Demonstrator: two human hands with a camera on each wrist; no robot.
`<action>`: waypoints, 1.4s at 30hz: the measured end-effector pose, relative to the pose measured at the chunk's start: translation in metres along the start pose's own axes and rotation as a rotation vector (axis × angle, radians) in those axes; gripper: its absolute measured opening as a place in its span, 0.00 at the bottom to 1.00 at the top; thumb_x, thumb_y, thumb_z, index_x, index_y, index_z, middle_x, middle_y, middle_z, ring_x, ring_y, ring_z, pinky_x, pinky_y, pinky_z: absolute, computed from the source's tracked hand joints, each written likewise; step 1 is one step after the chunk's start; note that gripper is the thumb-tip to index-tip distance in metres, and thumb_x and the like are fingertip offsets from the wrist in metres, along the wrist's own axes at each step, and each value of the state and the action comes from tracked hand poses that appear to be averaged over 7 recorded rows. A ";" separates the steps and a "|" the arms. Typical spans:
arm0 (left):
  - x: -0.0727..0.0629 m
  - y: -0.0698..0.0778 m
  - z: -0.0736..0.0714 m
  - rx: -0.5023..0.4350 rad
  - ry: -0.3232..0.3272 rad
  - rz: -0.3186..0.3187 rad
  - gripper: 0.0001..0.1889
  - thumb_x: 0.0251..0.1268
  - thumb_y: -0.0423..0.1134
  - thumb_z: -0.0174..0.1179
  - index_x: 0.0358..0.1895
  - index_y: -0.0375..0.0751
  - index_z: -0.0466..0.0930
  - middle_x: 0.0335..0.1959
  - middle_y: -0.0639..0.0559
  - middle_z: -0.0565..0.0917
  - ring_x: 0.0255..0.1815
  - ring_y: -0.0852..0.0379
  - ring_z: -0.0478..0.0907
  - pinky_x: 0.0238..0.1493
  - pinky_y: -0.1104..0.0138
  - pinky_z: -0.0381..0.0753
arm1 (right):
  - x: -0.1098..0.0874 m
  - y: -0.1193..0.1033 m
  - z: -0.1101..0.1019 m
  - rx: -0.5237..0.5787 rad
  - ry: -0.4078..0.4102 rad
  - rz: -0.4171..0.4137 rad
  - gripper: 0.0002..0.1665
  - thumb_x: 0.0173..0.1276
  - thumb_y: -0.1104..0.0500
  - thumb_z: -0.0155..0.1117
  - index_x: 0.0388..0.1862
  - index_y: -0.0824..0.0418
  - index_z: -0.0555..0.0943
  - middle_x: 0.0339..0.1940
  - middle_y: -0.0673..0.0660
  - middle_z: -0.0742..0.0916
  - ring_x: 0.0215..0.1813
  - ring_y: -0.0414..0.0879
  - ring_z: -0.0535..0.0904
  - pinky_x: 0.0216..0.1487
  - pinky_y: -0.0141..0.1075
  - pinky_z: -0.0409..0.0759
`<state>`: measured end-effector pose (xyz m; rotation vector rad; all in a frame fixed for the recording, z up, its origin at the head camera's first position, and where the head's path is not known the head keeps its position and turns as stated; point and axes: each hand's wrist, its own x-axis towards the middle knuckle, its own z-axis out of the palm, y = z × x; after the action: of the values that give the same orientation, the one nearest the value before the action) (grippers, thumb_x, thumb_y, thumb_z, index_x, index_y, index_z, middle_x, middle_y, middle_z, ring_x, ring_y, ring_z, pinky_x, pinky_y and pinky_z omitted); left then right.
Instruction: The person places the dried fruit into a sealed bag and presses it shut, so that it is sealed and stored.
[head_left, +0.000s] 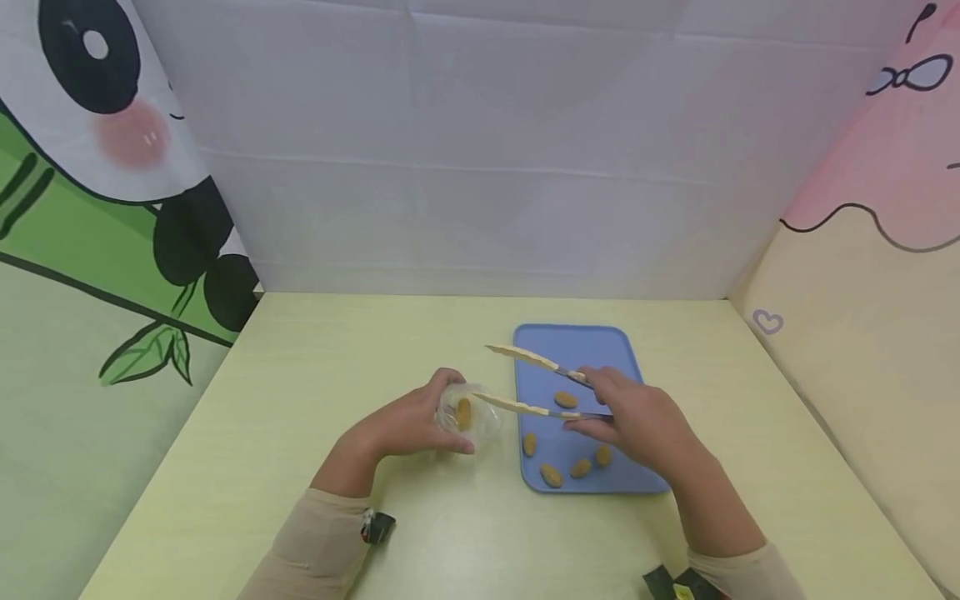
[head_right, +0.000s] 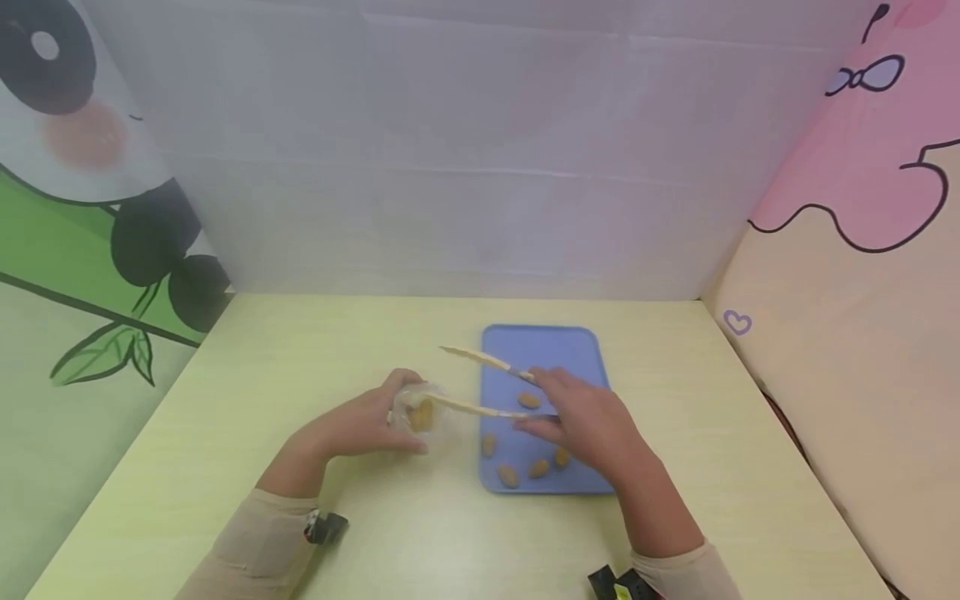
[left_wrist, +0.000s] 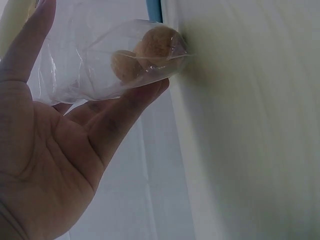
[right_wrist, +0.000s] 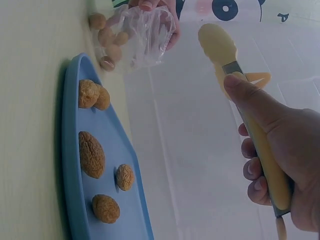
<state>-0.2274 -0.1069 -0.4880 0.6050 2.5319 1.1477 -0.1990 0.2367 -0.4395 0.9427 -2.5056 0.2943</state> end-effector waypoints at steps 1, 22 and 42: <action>0.001 0.000 0.001 0.001 0.001 -0.002 0.46 0.42 0.59 0.77 0.63 0.57 0.57 0.42 0.52 0.77 0.38 0.54 0.74 0.41 0.60 0.73 | -0.001 0.002 0.000 0.002 0.002 0.002 0.37 0.59 0.30 0.65 0.58 0.52 0.76 0.31 0.44 0.78 0.21 0.32 0.66 0.20 0.26 0.65; 0.009 -0.002 0.005 0.023 0.019 -0.013 0.49 0.41 0.60 0.77 0.65 0.56 0.56 0.44 0.53 0.77 0.41 0.55 0.75 0.45 0.60 0.73 | -0.021 0.029 -0.009 -0.018 -0.059 0.088 0.36 0.52 0.40 0.76 0.56 0.52 0.76 0.31 0.43 0.77 0.23 0.32 0.66 0.22 0.29 0.65; -0.002 0.010 0.000 0.014 0.007 -0.041 0.50 0.41 0.61 0.77 0.66 0.55 0.56 0.45 0.53 0.77 0.42 0.55 0.74 0.45 0.60 0.73 | -0.046 0.040 -0.029 -0.034 -0.117 0.150 0.35 0.51 0.40 0.77 0.56 0.49 0.76 0.30 0.39 0.75 0.23 0.30 0.66 0.22 0.29 0.66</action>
<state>-0.2232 -0.1017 -0.4804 0.5508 2.5478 1.1210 -0.1852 0.3027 -0.4380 0.7811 -2.6854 0.2489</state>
